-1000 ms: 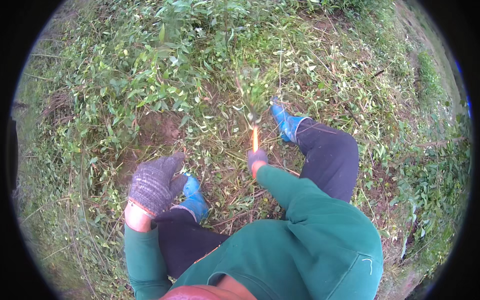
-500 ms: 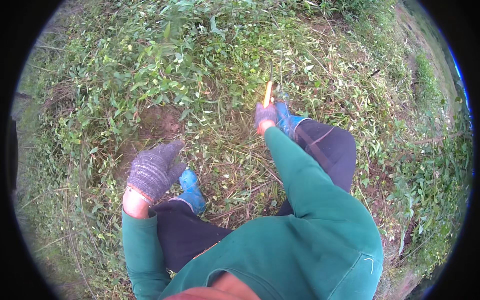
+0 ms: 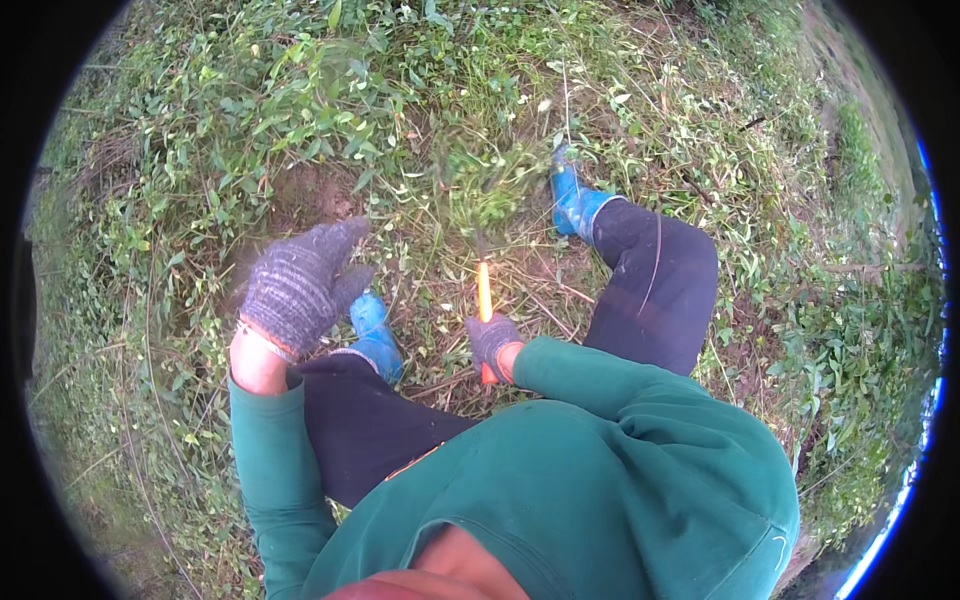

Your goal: The person uses a sickle to cut and clear weeds and small plants from a patch of overgrown ground. They repeatedly swing the tool to sever stems and gather the cut vegetation by hand.

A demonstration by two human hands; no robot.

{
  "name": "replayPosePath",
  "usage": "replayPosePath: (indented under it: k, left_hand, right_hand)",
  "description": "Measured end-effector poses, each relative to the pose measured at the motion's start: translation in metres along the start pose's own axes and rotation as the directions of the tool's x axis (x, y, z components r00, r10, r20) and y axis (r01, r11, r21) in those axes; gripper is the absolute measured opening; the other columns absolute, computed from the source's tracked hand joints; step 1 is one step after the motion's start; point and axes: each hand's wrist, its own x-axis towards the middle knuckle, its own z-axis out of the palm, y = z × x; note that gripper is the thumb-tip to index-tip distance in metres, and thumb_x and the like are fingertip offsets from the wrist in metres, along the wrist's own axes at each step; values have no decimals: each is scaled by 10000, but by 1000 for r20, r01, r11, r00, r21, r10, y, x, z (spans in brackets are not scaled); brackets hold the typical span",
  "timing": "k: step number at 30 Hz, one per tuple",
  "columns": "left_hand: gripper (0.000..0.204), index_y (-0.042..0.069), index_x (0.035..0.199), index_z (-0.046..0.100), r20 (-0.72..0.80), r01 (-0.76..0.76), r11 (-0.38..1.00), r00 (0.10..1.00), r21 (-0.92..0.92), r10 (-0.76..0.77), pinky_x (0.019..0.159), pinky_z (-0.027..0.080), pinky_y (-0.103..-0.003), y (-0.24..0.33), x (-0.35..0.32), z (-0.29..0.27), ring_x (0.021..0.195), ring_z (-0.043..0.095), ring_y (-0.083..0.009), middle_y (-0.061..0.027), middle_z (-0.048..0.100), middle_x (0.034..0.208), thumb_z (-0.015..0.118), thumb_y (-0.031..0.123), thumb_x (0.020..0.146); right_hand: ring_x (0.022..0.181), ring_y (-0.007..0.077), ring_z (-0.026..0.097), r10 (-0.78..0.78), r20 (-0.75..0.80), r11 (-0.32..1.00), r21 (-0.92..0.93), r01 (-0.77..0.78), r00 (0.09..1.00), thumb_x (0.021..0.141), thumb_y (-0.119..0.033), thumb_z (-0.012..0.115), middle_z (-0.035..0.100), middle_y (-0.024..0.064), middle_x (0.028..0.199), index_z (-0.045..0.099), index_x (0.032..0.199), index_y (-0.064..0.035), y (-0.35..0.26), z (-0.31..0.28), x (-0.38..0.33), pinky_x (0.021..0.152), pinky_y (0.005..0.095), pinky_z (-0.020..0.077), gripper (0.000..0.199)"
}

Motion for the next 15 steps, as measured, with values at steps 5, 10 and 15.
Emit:
replayPosePath:
  k: [5, 10, 15]
  left_hand:
    - [433, 123, 1197, 571, 23, 64, 997, 998, -32, -63, 808, 482, -432, 0, 2, -4, 951, 609, -330, -157, 627, 1083, 631, 320, 816]
    - [450, 126, 1214, 564, -22, 75, 997, 997, 22, -74, 824, 485, -429, -14, -12, 6, 967, 608, -341, -160, 620, 1113, 629, 338, 822]
    - [449, 120, 1230, 550, 14, 68, 998, 998, -11, -68, 837, 483, -426, -12, 1, 5, 981, 604, -344, -172, 615, 1119, 619, 321, 834]
  right_hand:
    - [410, 205, 497, -61, 1, 996, -58, 61, 998, 852, -331, 586, 492, 57, 526, 536, 842, -17, -53, -59, -17, 404, 371, 413, 318]
    - [670, 335, 611, -608, 269, 494, -609, 621, 747, 848, -440, 589, 600, 181, 692, 573, 933, -21, -107, -46, 1, 620, 441, 470, 427]
    - [670, 288, 613, -163, 703, -332, -700, 632, 693, 852, -513, 527, 635, 110, 763, 604, 966, -118, -159, -39, 60, 614, 430, 489, 417]
